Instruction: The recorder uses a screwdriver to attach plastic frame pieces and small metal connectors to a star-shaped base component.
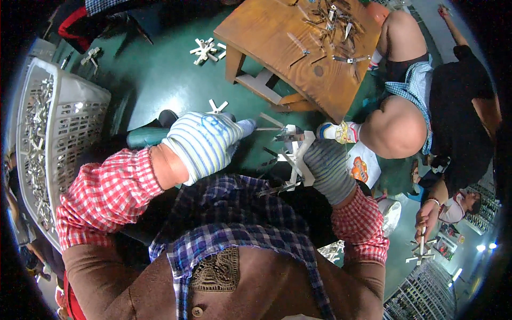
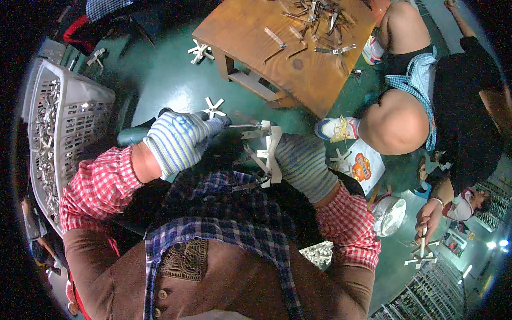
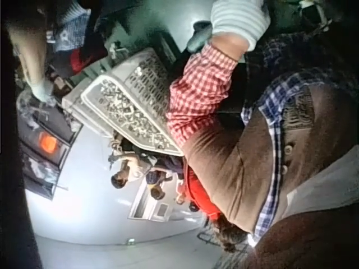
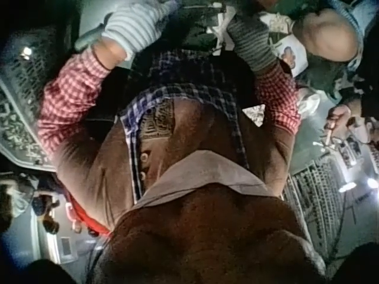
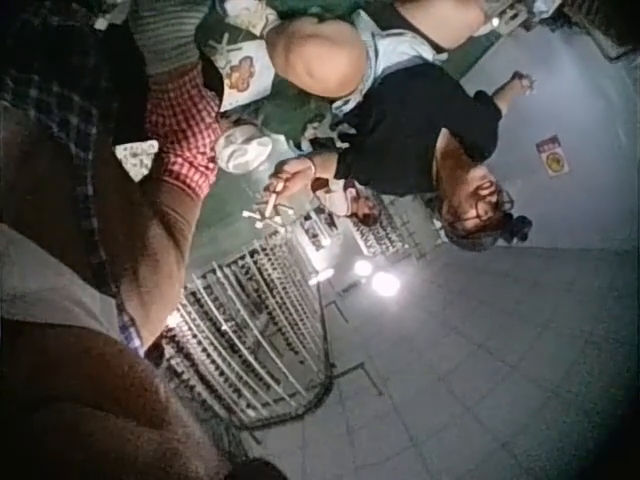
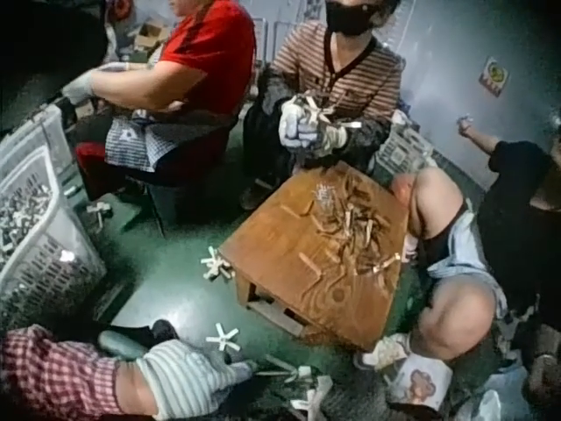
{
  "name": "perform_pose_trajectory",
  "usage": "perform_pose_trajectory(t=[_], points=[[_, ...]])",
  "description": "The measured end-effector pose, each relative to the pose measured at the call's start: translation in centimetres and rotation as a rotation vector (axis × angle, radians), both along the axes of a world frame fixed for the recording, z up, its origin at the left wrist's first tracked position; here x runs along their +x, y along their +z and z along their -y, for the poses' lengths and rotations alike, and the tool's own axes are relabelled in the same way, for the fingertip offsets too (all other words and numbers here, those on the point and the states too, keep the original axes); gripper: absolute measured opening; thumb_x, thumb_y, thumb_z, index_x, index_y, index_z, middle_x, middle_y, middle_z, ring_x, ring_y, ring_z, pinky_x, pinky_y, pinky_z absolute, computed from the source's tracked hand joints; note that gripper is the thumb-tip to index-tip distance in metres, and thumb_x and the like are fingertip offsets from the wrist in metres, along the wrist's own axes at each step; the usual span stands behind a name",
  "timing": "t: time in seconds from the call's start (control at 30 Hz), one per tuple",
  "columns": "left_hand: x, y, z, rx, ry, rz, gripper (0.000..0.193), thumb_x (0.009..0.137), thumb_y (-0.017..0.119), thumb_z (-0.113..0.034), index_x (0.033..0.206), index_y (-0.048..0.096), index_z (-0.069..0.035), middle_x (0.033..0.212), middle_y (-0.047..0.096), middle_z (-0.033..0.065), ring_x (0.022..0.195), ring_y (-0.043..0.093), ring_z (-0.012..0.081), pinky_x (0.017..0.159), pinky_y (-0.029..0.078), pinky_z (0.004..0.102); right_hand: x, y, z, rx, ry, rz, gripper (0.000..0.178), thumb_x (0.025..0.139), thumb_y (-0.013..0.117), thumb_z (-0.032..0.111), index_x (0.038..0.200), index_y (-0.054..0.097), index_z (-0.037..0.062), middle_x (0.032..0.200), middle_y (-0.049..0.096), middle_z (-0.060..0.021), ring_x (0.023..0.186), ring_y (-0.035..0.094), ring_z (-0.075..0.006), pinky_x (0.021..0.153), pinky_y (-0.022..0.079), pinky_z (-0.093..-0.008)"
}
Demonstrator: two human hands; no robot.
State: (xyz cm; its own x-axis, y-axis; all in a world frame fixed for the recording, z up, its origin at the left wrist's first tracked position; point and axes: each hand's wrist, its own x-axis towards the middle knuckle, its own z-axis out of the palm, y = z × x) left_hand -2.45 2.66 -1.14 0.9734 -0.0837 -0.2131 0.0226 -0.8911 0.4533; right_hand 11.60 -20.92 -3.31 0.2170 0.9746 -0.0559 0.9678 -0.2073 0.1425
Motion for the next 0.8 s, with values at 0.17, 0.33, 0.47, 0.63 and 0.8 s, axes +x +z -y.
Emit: perform_pose_trajectory(t=[0.17,0.33,0.47,0.63,0.8], points=[[-0.3,-0.2,0.6,0.208,-0.132,0.094,0.035,0.083,0.051,-0.011,0.117,0.058,-0.008,0.078,0.06,0.0135,0.065,0.064,0.0297,0.052,0.05,0.0407,0.5,-0.6,1.4,0.009,-0.077,-0.56,0.03,0.081,0.06,0.022,0.109,0.064,0.0125,0.112,0.063,-0.0089,0.102,0.06,-0.0269,0.087,0.046,-0.0403],[-0.2,-0.8,0.5,0.386,-0.257,0.177,0.038,0.084,0.049,-0.014,0.122,0.055,-0.013,0.087,0.061,0.0131,0.054,0.061,0.0236,0.043,0.046,0.0375,1.0,-1.7,1.5,0.137,-0.115,-0.672,0.025,0.076,0.066,0.026,0.093,0.067,0.0091,0.079,0.067,-0.0121,0.068,0.065,-0.0297,0.061,0.051,-0.0404],[-0.2,-0.8,0.5,0.422,-0.334,0.231,0.036,0.084,0.049,-0.015,0.12,0.054,-0.01,0.083,0.06,0.0145,0.051,0.059,0.0227,0.04,0.045,0.0364,1.7,-1.4,1.1,-0.04,0.114,-0.528,0.023,0.088,0.053,0.029,0.098,0.065,0.0127,0.081,0.067,-0.0074,0.068,0.063,-0.0275,0.06,0.05,-0.0382],[1.0,-1.5,-0.3,0.479,-0.299,0.252,0.028,0.085,0.048,-0.016,0.112,0.054,-0.011,0.074,0.058,0.0095,0.054,0.061,0.0245,0.042,0.046,0.0384,1.7,-4.4,1.4,-0.264,0.111,0.023,0.023,0.091,0.049,0.032,0.095,0.064,0.0155,0.079,0.065,-0.0044,0.063,0.06,-0.0258,0.055,0.046,-0.0384],[0.7,0.2,-3.4,0.277,-0.041,0.311,0.023,0.085,0.057,-0.021,0.106,0.06,-0.013,0.074,0.061,0.0097,0.059,0.062,0.0286,0.05,0.048,0.0417,3.3,-1.2,-1.5,0.325,0.126,-0.403,0.025,0.081,0.064,0.023,0.101,0.067,0.008,0.091,0.067,-0.011,0.08,0.065,-0.0236,0.071,0.053,-0.0343]])
